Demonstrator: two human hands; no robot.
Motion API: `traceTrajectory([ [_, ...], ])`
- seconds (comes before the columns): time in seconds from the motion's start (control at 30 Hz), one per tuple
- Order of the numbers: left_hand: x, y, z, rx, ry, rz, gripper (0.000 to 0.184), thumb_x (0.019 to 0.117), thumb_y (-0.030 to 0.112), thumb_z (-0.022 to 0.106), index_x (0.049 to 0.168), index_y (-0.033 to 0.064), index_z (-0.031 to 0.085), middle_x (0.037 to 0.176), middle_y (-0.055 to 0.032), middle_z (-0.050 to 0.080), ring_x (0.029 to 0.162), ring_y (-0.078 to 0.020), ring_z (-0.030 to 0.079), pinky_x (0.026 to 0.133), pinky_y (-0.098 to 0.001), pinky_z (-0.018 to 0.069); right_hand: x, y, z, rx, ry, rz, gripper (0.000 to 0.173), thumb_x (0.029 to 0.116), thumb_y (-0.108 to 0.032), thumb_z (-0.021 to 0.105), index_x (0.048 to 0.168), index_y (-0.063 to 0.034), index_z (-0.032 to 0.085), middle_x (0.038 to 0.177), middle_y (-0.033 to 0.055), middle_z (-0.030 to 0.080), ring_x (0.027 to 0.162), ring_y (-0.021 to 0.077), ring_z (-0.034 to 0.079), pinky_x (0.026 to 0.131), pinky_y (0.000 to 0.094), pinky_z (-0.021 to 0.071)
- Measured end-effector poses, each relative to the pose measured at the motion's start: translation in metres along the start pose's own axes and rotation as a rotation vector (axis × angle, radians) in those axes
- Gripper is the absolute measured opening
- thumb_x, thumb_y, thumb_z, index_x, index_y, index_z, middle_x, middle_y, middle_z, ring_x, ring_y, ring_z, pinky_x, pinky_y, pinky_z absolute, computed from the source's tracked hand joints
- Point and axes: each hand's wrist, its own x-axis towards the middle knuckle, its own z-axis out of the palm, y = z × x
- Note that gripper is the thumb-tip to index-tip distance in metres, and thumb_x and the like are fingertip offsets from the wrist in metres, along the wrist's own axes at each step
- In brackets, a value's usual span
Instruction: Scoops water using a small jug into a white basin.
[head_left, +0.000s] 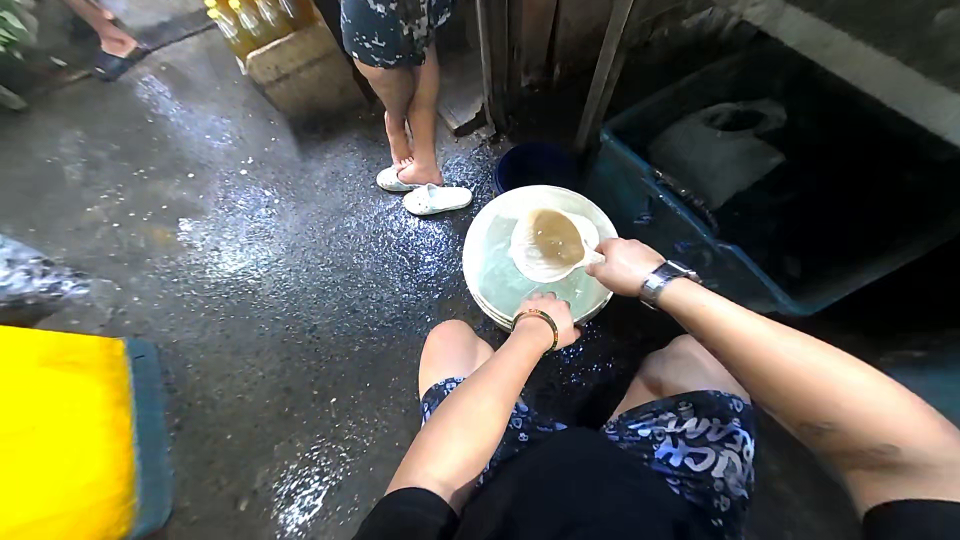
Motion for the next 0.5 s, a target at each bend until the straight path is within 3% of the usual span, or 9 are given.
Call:
traceTrajectory([
  [0.2, -0.003, 0.007, 0.003, -0.010, -0.001, -0.013, 0.065, 0.0877, 0.062, 0.061, 0.138, 0.0198, 0.063, 0.144, -0.0162, 0.057, 0.132, -0.0396, 0.054, 0.099, -0.0658, 0.0480, -0.031, -0.017, 0.002, -0.256, 0.095, -0.029, 0.030, 0.0987, -0.025, 0.061, 0.121, -0.0050, 0.061, 0.096, 0.0236, 0.070, 0.090, 0.0459, 0.071, 0.071, 0.0652, 0.0554],
  [0.27, -0.018, 0.014, 0.002, -0.080, -0.004, -0.032, 0.063, 0.0824, 0.056, 0.070, 0.132, 0.0173, 0.067, 0.137, -0.0183, 0.061, 0.124, -0.0404, 0.059, 0.093, -0.0663, 0.0515, -0.046, -0.011, -0.003, -0.337, 0.109, -0.053, 0.033, 0.0994, -0.024, 0.058, 0.127, -0.0061, 0.059, 0.100, 0.0255, 0.070, 0.094, 0.0480, 0.070, 0.074, 0.0677, 0.0539],
  [0.33, -0.032, 0.008, -0.015, -0.146, -0.009, -0.041, 0.058, 0.0836, 0.050, 0.075, 0.127, 0.0111, 0.070, 0.131, -0.0193, 0.065, 0.119, -0.0403, 0.062, 0.089, -0.0670, 0.0520, -0.051, -0.021, -0.018, -0.371, 0.193, -0.142, 0.037, 0.1008, -0.022, 0.055, 0.134, -0.0051, 0.058, 0.105, 0.0285, 0.070, 0.095, 0.0506, 0.070, 0.076, 0.0692, 0.0539],
  [0.43, -0.027, 0.005, -0.015, -0.160, -0.018, -0.020, 0.056, 0.0863, 0.049, 0.074, 0.127, 0.0107, 0.070, 0.140, -0.0186, 0.060, 0.125, -0.0410, 0.059, 0.093, -0.0680, 0.0504, -0.062, -0.016, -0.032, -0.373, 0.344, -0.280, 0.032, 0.1059, -0.013, 0.045, 0.131, 0.0035, 0.058, 0.112, 0.0340, 0.067, 0.101, 0.0550, 0.067, 0.082, 0.0702, 0.0521],
  [0.5, -0.020, 0.003, -0.011, -0.151, -0.006, 0.000, 0.056, 0.0878, 0.052, 0.072, 0.126, 0.0109, 0.071, 0.143, -0.0184, 0.058, 0.127, -0.0420, 0.057, 0.094, -0.0690, 0.0489, -0.068, -0.011, -0.039, -0.421, 0.508, -0.396, 0.028, 0.1059, -0.008, 0.045, 0.126, 0.0048, 0.061, 0.108, 0.0328, 0.068, 0.099, 0.0546, 0.068, 0.079, 0.0669, 0.0527],
])
